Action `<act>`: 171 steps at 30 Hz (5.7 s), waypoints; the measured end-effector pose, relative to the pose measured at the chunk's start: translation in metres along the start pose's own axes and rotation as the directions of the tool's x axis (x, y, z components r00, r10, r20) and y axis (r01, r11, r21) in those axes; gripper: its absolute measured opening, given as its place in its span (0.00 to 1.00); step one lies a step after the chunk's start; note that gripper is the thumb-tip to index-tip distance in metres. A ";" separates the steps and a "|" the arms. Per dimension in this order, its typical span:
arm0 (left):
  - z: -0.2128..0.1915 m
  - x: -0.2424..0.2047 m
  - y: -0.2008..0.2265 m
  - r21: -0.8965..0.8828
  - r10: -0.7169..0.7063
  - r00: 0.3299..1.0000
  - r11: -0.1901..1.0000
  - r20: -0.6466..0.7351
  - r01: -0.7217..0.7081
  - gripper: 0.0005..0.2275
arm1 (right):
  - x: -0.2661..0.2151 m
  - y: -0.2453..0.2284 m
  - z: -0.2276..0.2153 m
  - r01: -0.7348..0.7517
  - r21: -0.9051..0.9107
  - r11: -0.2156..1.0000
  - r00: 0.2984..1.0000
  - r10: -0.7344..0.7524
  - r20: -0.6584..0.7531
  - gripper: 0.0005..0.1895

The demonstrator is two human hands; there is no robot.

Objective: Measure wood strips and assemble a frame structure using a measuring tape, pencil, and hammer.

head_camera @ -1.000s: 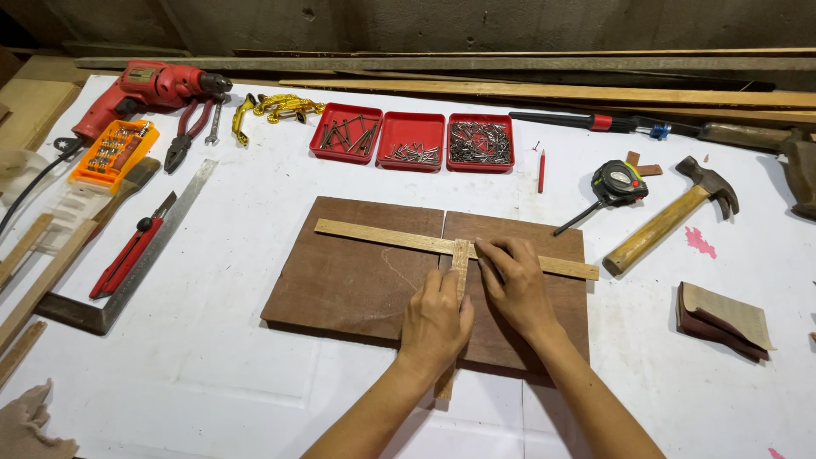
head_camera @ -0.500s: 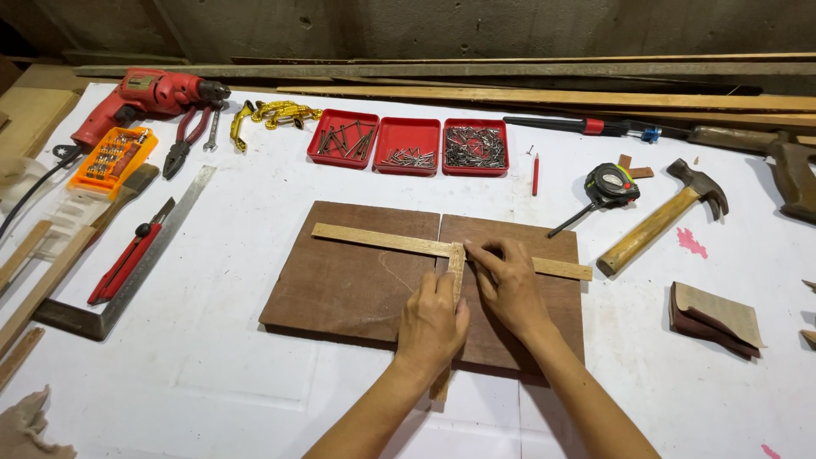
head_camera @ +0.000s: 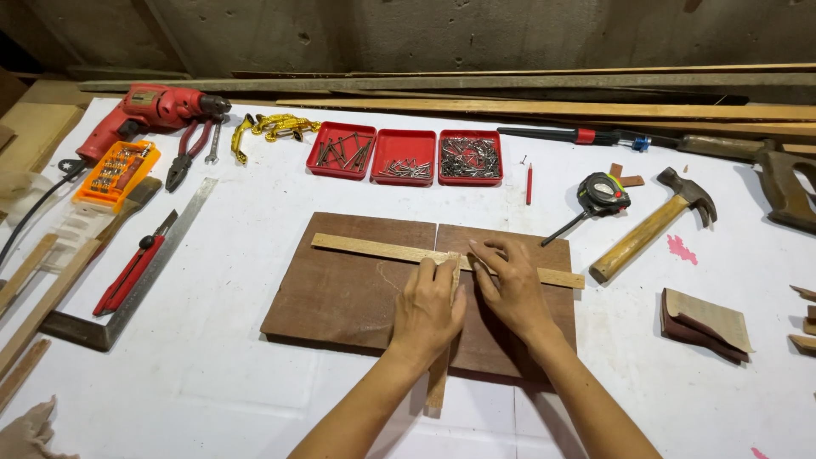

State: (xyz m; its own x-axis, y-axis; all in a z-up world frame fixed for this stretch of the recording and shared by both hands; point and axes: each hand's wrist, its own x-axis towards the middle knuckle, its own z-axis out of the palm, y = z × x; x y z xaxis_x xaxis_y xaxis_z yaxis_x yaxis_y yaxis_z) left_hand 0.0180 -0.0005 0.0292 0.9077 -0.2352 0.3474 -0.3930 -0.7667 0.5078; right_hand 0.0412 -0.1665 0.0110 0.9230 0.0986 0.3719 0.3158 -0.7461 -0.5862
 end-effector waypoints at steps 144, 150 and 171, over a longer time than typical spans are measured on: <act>0.158 0.142 0.171 -0.480 0.115 0.987 0.876 0.114 -0.046 0.20 | -0.022 0.138 -0.154 -0.309 0.312 0.898 0.767 0.430 -0.476 0.08; 0.076 0.105 0.118 -0.424 0.027 0.979 0.903 0.203 0.063 0.16 | -0.028 0.054 -0.129 -0.245 0.316 0.916 0.849 0.361 -0.385 0.07; -0.022 0.011 -0.046 -0.372 -0.149 0.980 0.909 0.132 0.188 0.15 | -0.012 0.001 0.016 -0.123 0.307 0.944 0.988 0.145 -0.049 0.05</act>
State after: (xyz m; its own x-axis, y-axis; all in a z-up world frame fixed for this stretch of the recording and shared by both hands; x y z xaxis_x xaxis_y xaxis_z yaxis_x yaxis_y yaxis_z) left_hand 0.0425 0.0451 0.0267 0.9675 -0.1955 0.1606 -0.2409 -0.5184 0.8205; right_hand 0.0335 -0.1575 -0.0056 0.9470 -0.0431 0.3183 0.2522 -0.5139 -0.8200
